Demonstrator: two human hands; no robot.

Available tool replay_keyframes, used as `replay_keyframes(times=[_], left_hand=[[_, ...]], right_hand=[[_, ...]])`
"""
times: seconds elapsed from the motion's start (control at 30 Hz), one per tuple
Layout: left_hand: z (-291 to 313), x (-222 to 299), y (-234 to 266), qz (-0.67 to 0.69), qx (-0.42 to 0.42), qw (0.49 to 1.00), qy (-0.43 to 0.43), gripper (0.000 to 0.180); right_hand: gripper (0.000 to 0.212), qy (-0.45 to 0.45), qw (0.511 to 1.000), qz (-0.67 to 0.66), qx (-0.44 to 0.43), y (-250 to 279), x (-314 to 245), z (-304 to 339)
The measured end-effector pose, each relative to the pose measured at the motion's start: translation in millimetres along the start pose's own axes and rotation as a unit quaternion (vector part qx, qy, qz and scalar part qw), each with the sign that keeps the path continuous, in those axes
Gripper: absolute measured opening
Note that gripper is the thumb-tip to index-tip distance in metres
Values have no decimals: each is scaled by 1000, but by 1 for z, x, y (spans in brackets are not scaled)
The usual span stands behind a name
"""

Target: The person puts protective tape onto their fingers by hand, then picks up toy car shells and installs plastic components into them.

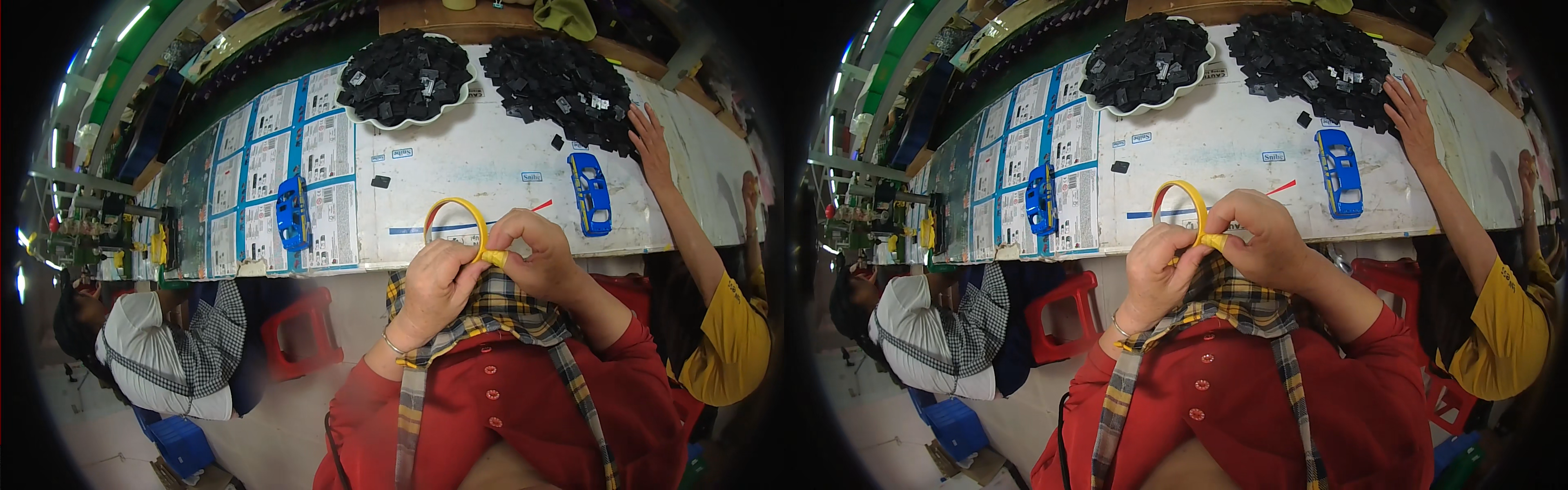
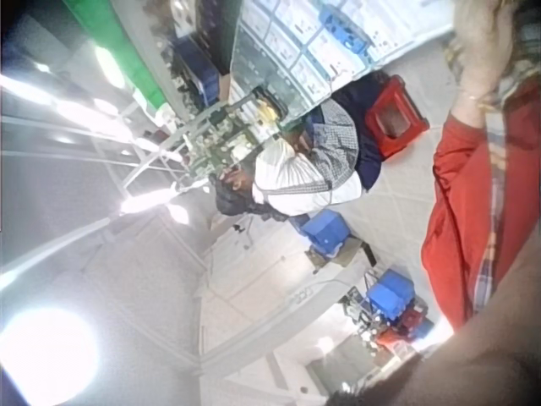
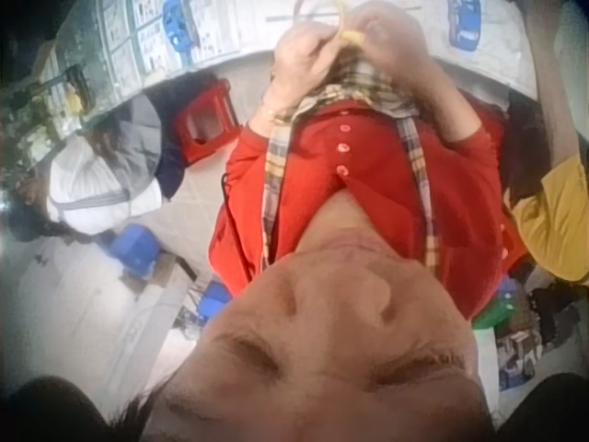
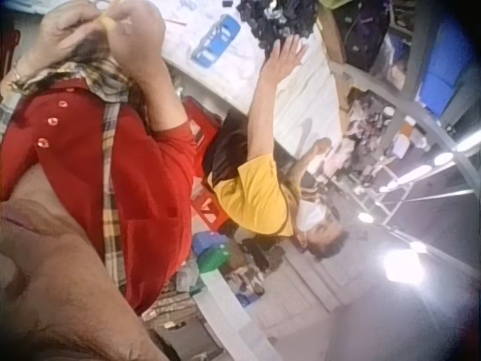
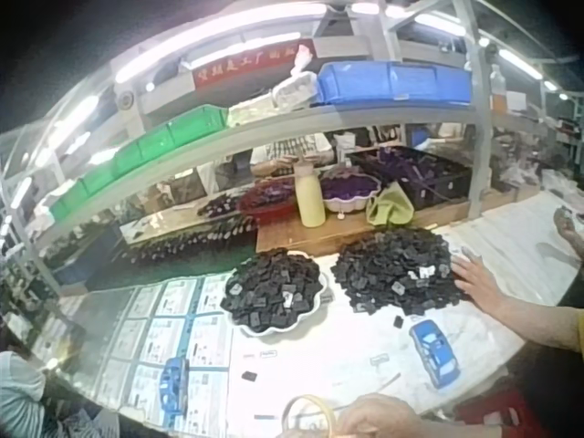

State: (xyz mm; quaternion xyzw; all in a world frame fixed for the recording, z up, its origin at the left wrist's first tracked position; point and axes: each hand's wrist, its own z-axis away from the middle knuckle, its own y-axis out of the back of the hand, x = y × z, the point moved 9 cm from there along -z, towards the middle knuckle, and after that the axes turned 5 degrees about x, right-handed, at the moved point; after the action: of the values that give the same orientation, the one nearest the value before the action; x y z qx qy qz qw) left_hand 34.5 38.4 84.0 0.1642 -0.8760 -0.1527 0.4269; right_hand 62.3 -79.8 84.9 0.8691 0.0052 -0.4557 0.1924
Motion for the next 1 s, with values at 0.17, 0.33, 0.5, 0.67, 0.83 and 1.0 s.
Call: replay_keyframes(times=[0.17, 0.33, 0.5, 0.67, 0.83, 1.0], left_hand=[[1, -4, 2, -7, 5, 1000, 9, 19], [2, -7, 3, -14, 9, 1000, 13, 20], [2, -4, 0, -1, 1, 1000, 4, 21], [4, -12, 0, -9, 3, 1000, 27, 20], [16, -34, 0, 98, 61, 976, 184, 19], [17, -37, -5, 126, 32, 979, 160, 16]], right_hand=[[21, -74, 994, -78, -24, -2, 6, 3], [21, -26, 999, -31, -15, 2, 1, 1], [21, 23, 1000, 8, 2, -1, -4, -3], [21, -26, 999, -25, -28, -7, 1, 1], [21, -56, 995, -71, -31, -7, 4, 3], [28, -56, 985, -162, -23, 2, 3, 6]])
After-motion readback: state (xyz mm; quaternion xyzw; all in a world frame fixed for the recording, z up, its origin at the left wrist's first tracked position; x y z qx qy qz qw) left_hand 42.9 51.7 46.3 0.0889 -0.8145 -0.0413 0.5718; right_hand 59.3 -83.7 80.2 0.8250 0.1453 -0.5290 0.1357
